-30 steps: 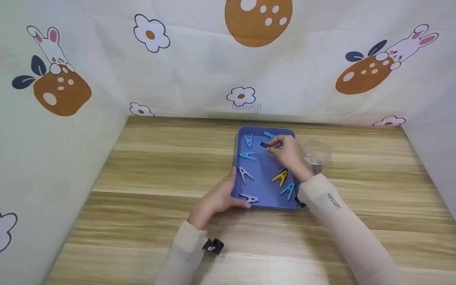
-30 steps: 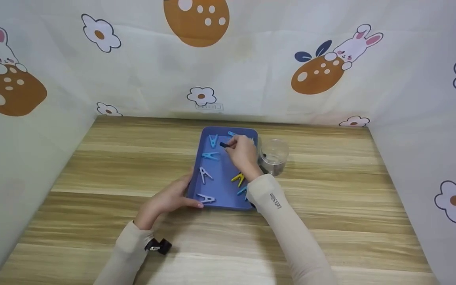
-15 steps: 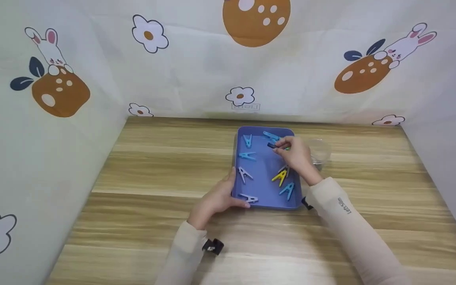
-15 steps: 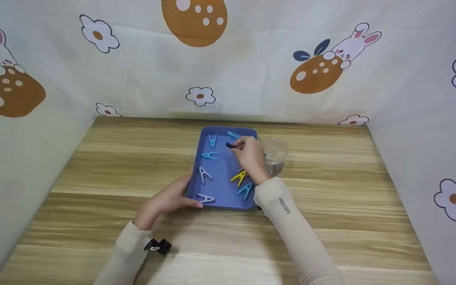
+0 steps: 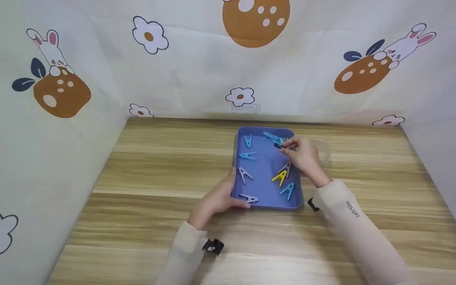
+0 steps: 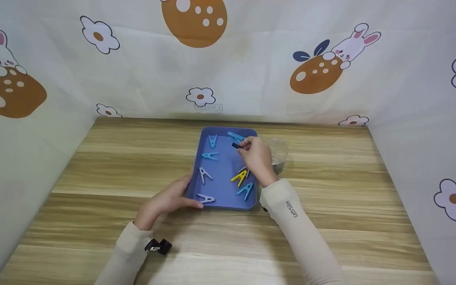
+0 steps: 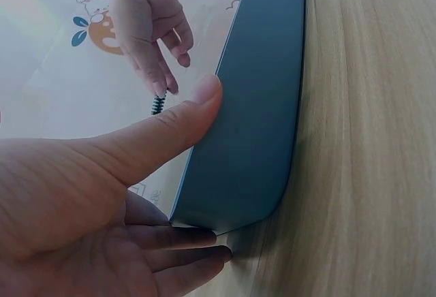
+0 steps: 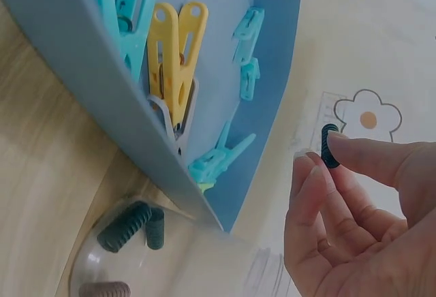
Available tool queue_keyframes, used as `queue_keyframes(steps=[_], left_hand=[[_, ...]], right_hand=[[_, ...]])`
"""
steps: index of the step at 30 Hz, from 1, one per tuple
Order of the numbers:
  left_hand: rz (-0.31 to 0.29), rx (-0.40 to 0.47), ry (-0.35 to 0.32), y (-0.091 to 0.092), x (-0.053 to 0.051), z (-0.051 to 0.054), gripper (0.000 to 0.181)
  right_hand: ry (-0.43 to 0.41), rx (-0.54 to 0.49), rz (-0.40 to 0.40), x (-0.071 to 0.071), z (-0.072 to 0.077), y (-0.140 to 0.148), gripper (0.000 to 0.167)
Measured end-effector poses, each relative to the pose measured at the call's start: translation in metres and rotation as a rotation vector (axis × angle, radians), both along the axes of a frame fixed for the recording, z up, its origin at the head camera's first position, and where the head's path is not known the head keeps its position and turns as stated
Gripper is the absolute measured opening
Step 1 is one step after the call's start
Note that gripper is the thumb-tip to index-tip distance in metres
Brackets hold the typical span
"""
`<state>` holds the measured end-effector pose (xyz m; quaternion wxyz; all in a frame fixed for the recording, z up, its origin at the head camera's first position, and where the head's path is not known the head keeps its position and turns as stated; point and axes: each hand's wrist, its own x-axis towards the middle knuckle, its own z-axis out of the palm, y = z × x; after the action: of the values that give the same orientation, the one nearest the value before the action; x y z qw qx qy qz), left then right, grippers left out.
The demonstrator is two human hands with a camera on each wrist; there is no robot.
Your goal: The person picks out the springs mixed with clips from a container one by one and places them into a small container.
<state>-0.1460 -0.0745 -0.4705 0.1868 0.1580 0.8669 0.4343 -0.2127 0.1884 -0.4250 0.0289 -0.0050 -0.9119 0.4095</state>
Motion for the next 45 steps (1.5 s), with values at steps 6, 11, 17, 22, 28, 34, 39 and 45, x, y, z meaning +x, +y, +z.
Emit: queue_keyframes(steps=[6, 11, 17, 22, 28, 34, 39, 45], left_hand=[[-0.009, 0.000, -0.001, 0.001, -0.001, 0.001, 0.122], [-0.012, 0.002, 0.005, 0.000, -0.001, -0.001, 0.122], [-0.005, 0.005, -0.001, -0.001, 0.000, 0.000, 0.122], [-0.002, 0.003, -0.010, 0.000, 0.000, 0.001, 0.122], [0.001, 0.007, -0.020, 0.000, 0.001, 0.001, 0.123], [0.006, 0.016, -0.021, 0.000, 0.002, 0.002, 0.123], [0.001, 0.021, -0.013, 0.000, 0.001, 0.003, 0.123], [-0.010, -0.002, 0.003, -0.001, 0.002, 0.002, 0.122]], right_hand=[[-0.008, -0.002, -0.032, 0.003, 0.003, 0.009, 0.017], [0.023, 0.013, -0.028, 0.007, 0.005, 0.017, 0.016], [0.009, -0.006, -0.043, 0.012, 0.008, 0.025, 0.017], [0.000, -0.009, -0.056, 0.016, 0.011, 0.032, 0.019], [0.015, -0.018, -0.062, 0.018, 0.012, 0.042, 0.020], [0.058, 0.013, -0.078, 0.021, 0.011, 0.052, 0.019], [0.075, 0.004, -0.079, 0.023, 0.011, 0.061, 0.020], [0.064, 0.011, -0.080, 0.025, 0.007, 0.070, 0.023]])
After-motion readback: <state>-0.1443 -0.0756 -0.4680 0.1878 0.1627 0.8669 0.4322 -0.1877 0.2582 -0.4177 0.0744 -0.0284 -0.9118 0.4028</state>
